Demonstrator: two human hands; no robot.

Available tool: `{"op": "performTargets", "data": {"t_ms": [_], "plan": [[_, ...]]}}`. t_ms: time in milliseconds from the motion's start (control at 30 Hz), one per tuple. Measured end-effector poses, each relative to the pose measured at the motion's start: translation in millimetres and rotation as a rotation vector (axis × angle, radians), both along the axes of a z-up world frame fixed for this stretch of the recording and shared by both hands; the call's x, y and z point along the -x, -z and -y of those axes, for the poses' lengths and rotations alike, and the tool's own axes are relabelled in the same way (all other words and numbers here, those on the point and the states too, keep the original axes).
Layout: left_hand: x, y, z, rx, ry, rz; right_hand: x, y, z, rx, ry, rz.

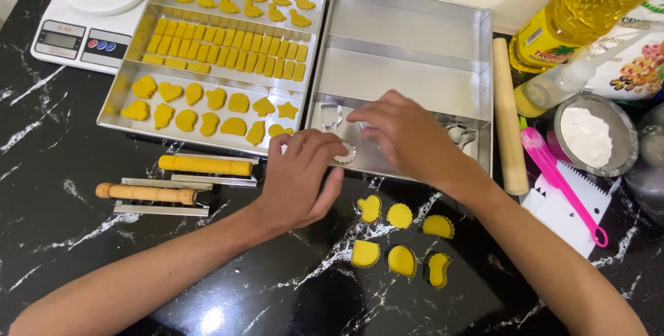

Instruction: Cutting and shaping dough into various cookie shapes using plastic molds and a scraper on a kitchen workspace.

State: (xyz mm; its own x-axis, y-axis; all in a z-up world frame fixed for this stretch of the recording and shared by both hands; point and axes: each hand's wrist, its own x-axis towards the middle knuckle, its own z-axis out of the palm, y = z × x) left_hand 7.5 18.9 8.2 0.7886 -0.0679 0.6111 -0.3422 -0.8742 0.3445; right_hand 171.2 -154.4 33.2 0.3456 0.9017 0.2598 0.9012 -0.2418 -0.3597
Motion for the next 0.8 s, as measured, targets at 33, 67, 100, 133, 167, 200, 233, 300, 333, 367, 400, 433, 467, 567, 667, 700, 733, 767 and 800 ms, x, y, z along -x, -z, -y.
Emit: {"op": "performTargets", "data": {"t_ms": [33, 67, 100, 133, 167, 200, 233, 300, 333, 367, 400, 433, 467, 567, 667, 700, 733, 767, 800], "plan": [[-1, 0, 0, 0.001, 0.003, 0.002, -1, 1, -1, 0.001, 0.003, 0.002], [-1, 1, 1, -0.042, 0.025, -0.006, -3, 2, -2, -0.026, -0.059, 0.093], [-1, 1, 3, -0.085, 0.049, -0.015, -4, 3, -3, -0.051, -0.121, 0.181], [-1, 3, 4, -0.084, 0.053, -0.015, 0, -3, -5, -0.049, -0.116, 0.181], [-1, 4, 4, -0.129, 0.052, -0.014, 4, -9, -8, -0.07, -0.173, 0.152], [-1, 6, 5, -0.175, 0.05, -0.013, 7, -15, -12, -0.091, -0.23, 0.122], [-1, 7, 5, -0.174, 0.053, -0.012, 7, -13, -9, -0.09, -0.227, 0.124], [0, 9, 5, -0.204, 0.046, -0.023, 6, -8, -4, -0.001, -0.186, 0.154], [0, 9, 5, -0.203, 0.047, -0.023, 6, -5, 1, 0.001, -0.184, 0.153], [0, 9, 5, -0.21, 0.048, -0.055, 5, -2, 6, 0.082, -0.126, 0.188], [-1, 9, 6, -0.218, 0.05, -0.086, 5, 1, 12, 0.164, -0.067, 0.222], [-1, 9, 5, -0.218, 0.058, -0.084, 6, -3, 20, 0.166, -0.058, 0.222], [-2, 9, 6, -0.221, 0.053, -0.082, 7, -7, 27, 0.191, -0.05, 0.243], [-2, 11, 6, -0.231, 0.042, -0.072, 7, -7, 48, 0.17, -0.057, 0.249], [-2, 11, 5, -0.236, 0.024, -0.063, 4, -9, 58, 0.157, -0.08, 0.291], [-1, 11, 5, -0.23, 0.024, -0.064, 5, -10, 62, 0.198, -0.075, 0.343], [-1, 11, 6, -0.231, 0.026, -0.067, 5, -10, 64, 0.197, -0.073, 0.34], [-1, 11, 5, -0.238, 0.018, -0.068, 5, -11, 65, 0.191, -0.067, 0.32], [-1, 10, 5, -0.246, 0.01, -0.069, 5, -12, 66, 0.185, -0.061, 0.3]]}}
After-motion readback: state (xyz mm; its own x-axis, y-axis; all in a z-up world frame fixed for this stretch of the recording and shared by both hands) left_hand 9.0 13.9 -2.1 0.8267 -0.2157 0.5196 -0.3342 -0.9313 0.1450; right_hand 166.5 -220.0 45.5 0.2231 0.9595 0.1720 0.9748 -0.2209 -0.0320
